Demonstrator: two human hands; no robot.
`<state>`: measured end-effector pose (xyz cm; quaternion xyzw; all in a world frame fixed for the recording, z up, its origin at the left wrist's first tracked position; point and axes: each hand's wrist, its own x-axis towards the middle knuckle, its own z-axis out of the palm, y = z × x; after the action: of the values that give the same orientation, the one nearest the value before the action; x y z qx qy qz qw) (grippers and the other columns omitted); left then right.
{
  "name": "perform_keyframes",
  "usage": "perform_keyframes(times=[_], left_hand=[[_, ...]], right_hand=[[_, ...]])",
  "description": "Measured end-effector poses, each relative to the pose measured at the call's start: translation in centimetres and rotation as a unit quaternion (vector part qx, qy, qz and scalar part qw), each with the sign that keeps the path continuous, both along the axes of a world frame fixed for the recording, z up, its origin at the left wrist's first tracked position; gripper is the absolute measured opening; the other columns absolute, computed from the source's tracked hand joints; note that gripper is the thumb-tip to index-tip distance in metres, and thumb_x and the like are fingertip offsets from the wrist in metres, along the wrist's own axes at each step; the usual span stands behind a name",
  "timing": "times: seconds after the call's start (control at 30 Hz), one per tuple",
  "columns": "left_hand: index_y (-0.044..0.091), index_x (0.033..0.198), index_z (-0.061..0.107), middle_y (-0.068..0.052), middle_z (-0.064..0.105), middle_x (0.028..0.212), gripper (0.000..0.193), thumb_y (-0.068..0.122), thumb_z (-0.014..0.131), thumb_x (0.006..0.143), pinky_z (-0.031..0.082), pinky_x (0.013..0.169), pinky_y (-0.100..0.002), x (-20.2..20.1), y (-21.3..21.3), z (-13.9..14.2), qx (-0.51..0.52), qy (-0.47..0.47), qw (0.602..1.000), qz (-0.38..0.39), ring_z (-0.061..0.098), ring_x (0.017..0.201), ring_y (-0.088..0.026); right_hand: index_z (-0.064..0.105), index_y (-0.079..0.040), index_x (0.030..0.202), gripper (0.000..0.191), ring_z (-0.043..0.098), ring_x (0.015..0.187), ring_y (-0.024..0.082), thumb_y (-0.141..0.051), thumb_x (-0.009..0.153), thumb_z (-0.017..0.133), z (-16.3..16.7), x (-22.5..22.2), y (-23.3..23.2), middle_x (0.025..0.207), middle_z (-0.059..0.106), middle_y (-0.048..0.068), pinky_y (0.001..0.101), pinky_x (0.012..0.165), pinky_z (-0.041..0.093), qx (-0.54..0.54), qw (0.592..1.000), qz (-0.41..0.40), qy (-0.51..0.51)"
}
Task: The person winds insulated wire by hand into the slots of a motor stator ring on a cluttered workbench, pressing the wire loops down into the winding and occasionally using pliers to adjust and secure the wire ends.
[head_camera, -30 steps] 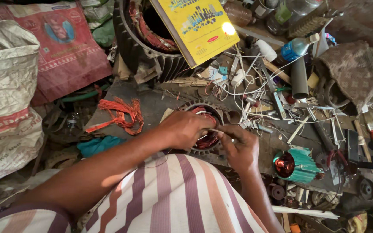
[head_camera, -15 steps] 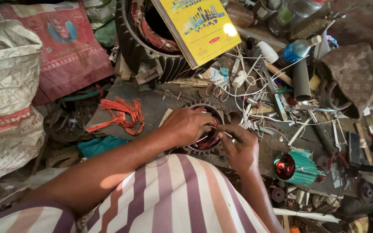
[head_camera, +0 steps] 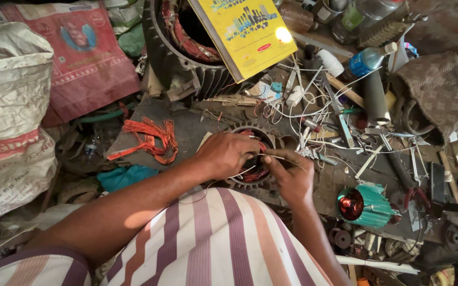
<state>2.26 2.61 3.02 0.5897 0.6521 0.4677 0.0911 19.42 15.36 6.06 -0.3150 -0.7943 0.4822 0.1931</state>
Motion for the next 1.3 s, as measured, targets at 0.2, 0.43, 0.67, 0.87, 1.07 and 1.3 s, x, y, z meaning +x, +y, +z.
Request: perform_keyframes(times=[0.2,0.43,0.67,0.87,1.07,1.3], left_hand=[[0.017,0.108,0.073,-0.013,0.074,0.104,0.027,0.011,0.06,0.085,0.053,0.074,-0.054,0.3,-0.2,-0.1,-0.052,-0.033,0.998,0.004,0.068,0.093,-0.04],[0.014,0.106,0.072,-0.014,0.073,0.1,0.019,0.016,0.062,0.09,0.054,0.076,-0.053,0.9,-0.6,-0.6,-0.032,-0.038,0.998,0.026,0.069,0.091,-0.041],[0.011,0.097,0.07,-0.013,0.072,0.098,0.015,0.02,0.064,0.087,0.053,0.077,-0.052,1.0,-1.1,-0.7,-0.032,-0.026,0.999,0.01,0.068,0.093,-0.039],[0.01,0.097,0.069,-0.014,0.071,0.1,0.014,0.017,0.06,0.091,0.052,0.078,-0.054,1.3,-1.1,-0.7,-0.096,0.002,0.995,0.003,0.067,0.094,-0.039],[0.01,0.092,0.066,-0.015,0.072,0.099,0.012,0.02,0.061,0.093,0.053,0.081,-0.053,1.8,-1.3,-0.5,-0.123,-0.011,0.992,0.016,0.068,0.095,-0.039],[0.009,0.101,0.069,-0.015,0.072,0.105,0.017,0.015,0.064,0.085,0.053,0.077,-0.051,1.6,-3.4,0.6,-0.059,-0.039,0.997,0.022,0.067,0.094,-0.039]], right_hand=[[0.079,0.0,0.1,0.018,0.061,0.062,0.005,-0.013,0.088,0.079,-0.8,-0.3,-0.2,0.076,0.073,0.002,0.0209,0.054,0.047,-0.052,0.999,-0.007,0.001],[0.078,0.002,0.097,0.019,0.058,0.062,0.006,-0.014,0.088,0.08,-1.6,-0.6,-0.5,0.074,0.071,0.003,0.0228,0.055,0.046,-0.026,0.999,-0.017,-0.011],[0.078,0.002,0.099,0.017,0.061,0.066,0.006,-0.012,0.089,0.079,-2.1,0.1,-0.9,0.077,0.072,0.003,0.0226,0.059,0.048,0.037,0.999,0.001,0.009],[0.078,0.001,0.098,0.017,0.059,0.065,0.008,-0.013,0.088,0.08,-2.7,0.5,-1.4,0.076,0.07,0.004,0.0249,0.057,0.046,-0.018,0.999,-0.02,0.021],[0.08,-0.002,0.098,0.014,0.065,0.073,0.007,-0.012,0.088,0.08,-2.3,0.5,-1.9,0.083,0.077,0.004,0.0243,0.066,0.054,0.067,0.998,0.006,-0.005],[0.074,-0.003,0.108,0.025,0.062,0.073,0.007,-0.009,0.085,0.078,-1.4,1.7,-2.7,0.086,0.073,0.005,0.0246,0.061,0.049,-0.073,0.997,-0.034,-0.002]])
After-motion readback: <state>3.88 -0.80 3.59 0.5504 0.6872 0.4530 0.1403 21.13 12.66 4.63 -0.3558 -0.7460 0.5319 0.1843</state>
